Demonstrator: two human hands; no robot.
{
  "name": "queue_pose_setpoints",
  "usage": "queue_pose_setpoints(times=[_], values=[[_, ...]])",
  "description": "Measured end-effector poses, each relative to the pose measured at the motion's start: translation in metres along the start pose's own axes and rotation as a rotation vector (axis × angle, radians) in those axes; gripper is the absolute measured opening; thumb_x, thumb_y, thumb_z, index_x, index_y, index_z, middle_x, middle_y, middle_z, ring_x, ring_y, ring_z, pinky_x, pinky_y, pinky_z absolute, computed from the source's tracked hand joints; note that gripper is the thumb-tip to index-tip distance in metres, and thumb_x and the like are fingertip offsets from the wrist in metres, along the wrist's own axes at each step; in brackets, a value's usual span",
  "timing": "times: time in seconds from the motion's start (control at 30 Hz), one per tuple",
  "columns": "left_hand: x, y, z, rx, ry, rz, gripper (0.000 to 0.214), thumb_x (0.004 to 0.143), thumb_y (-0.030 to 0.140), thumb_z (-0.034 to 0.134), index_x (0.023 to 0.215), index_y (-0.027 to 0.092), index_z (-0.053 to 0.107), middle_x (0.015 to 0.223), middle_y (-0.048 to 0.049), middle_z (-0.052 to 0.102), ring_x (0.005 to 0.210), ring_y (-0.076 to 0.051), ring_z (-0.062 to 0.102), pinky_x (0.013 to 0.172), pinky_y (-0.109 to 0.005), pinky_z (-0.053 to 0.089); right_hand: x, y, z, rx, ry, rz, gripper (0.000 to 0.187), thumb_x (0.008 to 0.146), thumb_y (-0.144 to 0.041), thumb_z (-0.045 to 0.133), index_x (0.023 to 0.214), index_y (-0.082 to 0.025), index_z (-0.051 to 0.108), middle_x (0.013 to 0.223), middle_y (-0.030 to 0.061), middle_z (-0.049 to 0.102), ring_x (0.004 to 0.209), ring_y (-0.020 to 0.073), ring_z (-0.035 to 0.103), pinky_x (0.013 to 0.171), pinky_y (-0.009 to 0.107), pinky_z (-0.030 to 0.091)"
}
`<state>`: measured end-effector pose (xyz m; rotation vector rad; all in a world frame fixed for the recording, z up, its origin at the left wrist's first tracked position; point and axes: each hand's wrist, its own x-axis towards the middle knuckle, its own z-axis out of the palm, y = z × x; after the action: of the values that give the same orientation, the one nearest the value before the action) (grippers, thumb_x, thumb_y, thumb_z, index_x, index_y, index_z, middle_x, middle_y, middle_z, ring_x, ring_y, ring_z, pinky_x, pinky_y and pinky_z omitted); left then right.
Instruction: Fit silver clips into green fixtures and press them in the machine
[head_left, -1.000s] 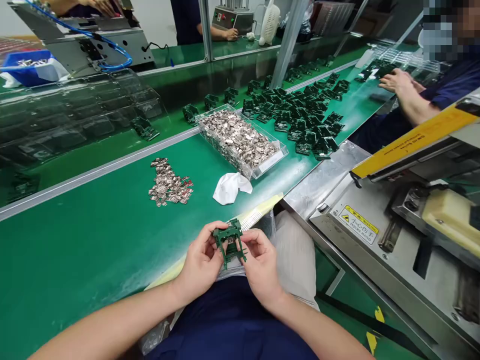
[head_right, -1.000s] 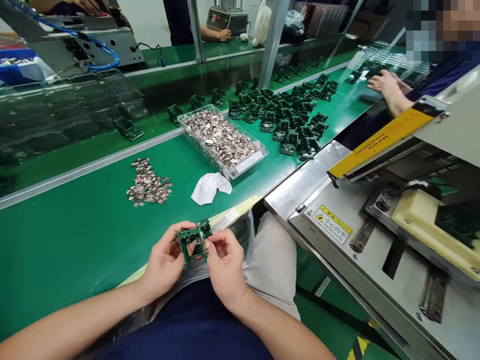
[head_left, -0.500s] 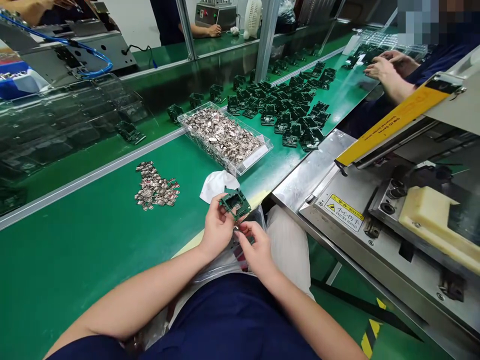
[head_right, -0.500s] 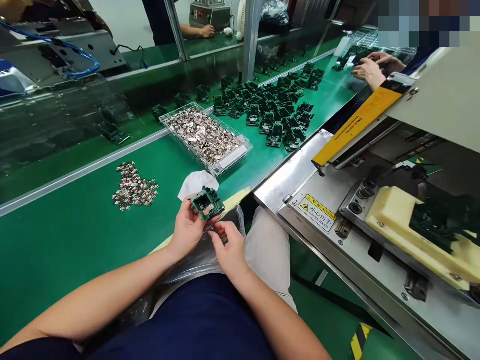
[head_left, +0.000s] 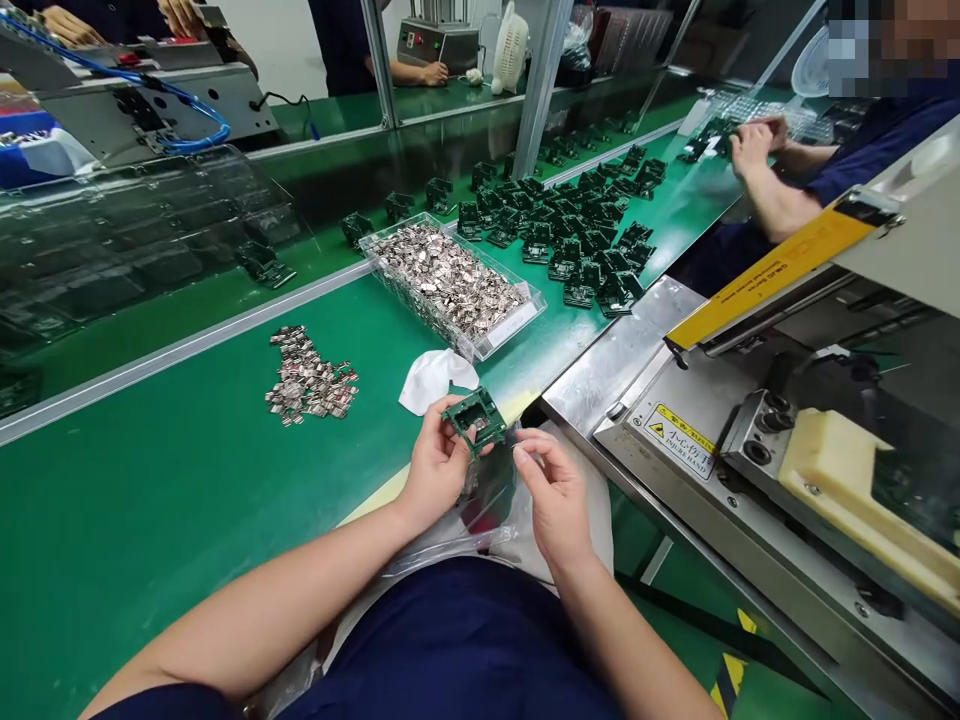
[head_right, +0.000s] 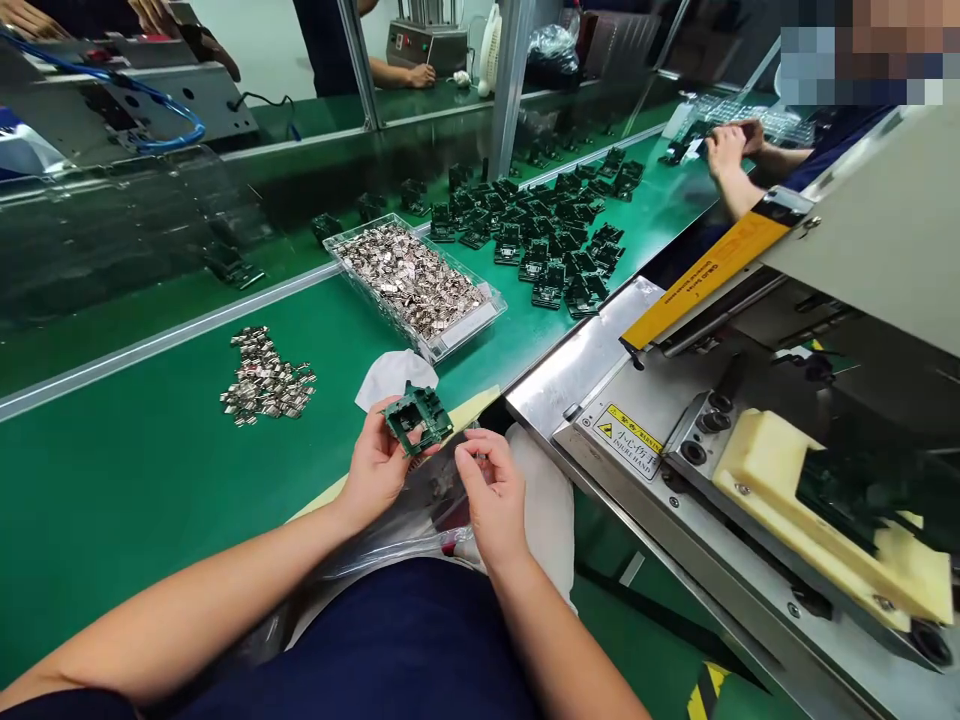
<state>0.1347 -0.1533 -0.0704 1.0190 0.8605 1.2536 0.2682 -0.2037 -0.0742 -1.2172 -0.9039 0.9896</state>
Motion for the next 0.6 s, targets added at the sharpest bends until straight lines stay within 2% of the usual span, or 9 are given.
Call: queue_pose_setpoints(times=[0.13,0.23,0.37,0.6], values=[[-0.006,0.001,0.004,0.003,0.006,0.057,0.038,0.086,0.038,0.065,0.114,0.024,0.045,0.093,-0.0015,0.061,0.077,-0.013,0.063,0.068,-0.025,0.057,0.002,-0.006,0.019,-0.155,0.073,-0.188,0.008,0.086,-0.029,0.067,0.087,-0.021,0.069,0.124,0.0096,0.054,0.122,0.0258,0.050,0.100,0.043,0.040],[-0.009,0.004,0.005,0.058,0.046,0.124,0.037,0.087,0.038,0.065,0.114,0.023,0.046,0.094,-0.0030,0.062,0.080,-0.013,0.064,0.074,-0.026,0.056,0.002,-0.003,0.038,-0.227,0.099,-0.254,0.009,0.086,-0.028,0.065,0.090,-0.021,0.069,0.134,0.0114,0.047,0.128,0.0267,0.045,0.105,0.046,0.038],[-0.012,0.005,0.004,0.102,0.058,0.169,0.036,0.089,0.039,0.061,0.116,0.022,0.045,0.100,-0.0058,0.063,0.086,-0.016,0.065,0.079,-0.029,0.055,0.005,0.000,0.052,-0.326,0.134,-0.275,0.011,0.086,-0.030,0.065,0.086,-0.019,0.069,0.140,0.0122,0.044,0.129,0.0266,0.045,0.104,0.043,0.040],[-0.014,0.000,0.003,0.092,0.068,0.156,0.033,0.089,0.034,0.061,0.116,0.022,0.045,0.100,-0.0053,0.062,0.086,-0.015,0.065,0.079,-0.028,0.055,0.007,-0.001,0.056,-0.334,0.153,-0.271,0.017,0.087,-0.031,0.063,0.077,-0.018,0.061,0.138,0.0132,0.046,0.125,0.0250,0.049,0.099,0.039,0.044]])
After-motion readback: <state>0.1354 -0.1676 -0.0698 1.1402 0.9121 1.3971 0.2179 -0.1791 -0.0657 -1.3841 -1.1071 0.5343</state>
